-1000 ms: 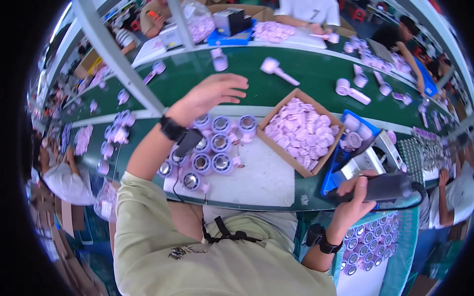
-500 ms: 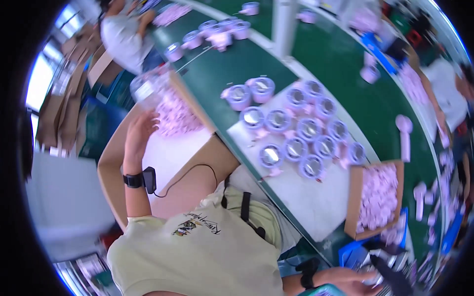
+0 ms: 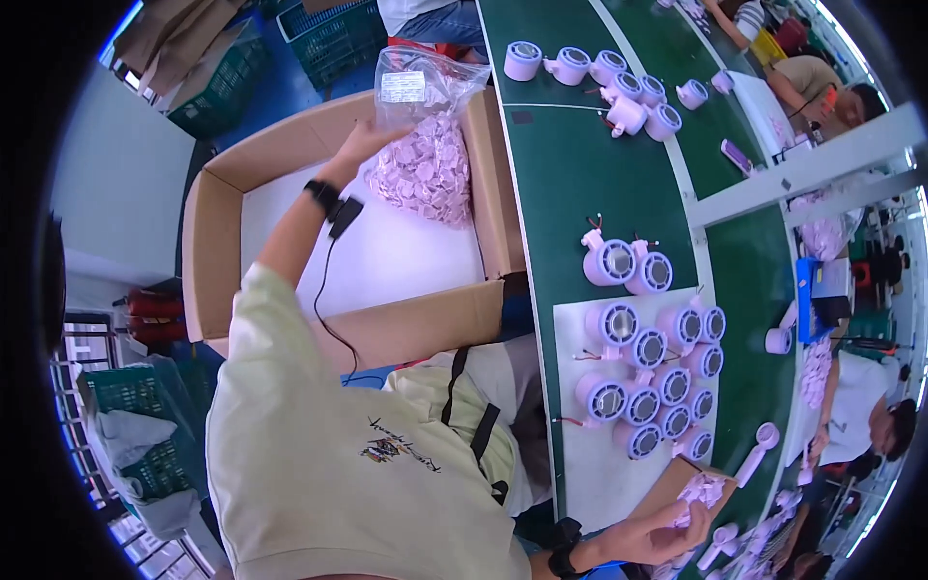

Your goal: Assemble and package small portable fans at a factory production line.

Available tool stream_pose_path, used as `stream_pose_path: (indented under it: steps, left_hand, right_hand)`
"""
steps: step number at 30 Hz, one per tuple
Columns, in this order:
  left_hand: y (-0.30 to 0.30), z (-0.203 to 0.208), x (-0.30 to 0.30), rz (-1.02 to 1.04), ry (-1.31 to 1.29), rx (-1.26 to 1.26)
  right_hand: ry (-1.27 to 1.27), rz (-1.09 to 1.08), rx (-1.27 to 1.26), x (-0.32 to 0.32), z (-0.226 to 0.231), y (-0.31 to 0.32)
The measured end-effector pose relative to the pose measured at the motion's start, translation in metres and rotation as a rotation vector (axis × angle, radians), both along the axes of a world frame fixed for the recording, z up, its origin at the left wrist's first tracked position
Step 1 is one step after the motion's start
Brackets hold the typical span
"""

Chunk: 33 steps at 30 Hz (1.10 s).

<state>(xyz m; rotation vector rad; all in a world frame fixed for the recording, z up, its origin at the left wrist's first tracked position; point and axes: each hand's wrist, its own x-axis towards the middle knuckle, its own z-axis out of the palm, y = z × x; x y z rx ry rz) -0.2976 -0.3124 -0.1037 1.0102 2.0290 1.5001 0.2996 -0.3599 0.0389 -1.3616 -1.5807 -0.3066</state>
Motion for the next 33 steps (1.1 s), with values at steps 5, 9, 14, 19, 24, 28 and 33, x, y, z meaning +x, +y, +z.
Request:
stream_pose_path:
  steps: [5, 9, 14, 19, 24, 28, 33]
  left_hand:
    - [0.073, -0.050, -0.035, 0.144, 0.007, 0.060]
    - [0.075, -0.032, -0.030, 0.365, 0.067, -0.087]
    - [0.006, 0.091, 0.035, 0.161, -0.379, 0.414]
    - [-0.041, 0.203, 0.090, -0.036, -0.487, 0.798]
    - [-0.080, 0.248, 0.179, -0.165, 0.314, 0.364]
    - [-0.088, 0.238, 0.268, -0.933, -0.126, 0.311]
    - [-0.101, 0.201, 0.314, -1.153, 0.019, 0.339]
  right_hand:
    - [0.032, 0.202, -0.254, -0.039, 0.006, 0.003]
    - [0.021, 0.285, -0.404, -0.057, -0.005, -0.001]
    - [0.098, 0.494, -0.545, -0.090, -0.009, 0.010]
    - [0.214, 0.873, -0.751, -0.162, -0.001, 0.028]
    - [0.301, 1.184, -0.569, -0.220, 0.010, 0.040]
    - [-0.052, 1.057, -0.971, -0.172, -0.004, -0.001]
    - [-0.035, 0.728, -0.761, -0.132, 0.026, -0.002]
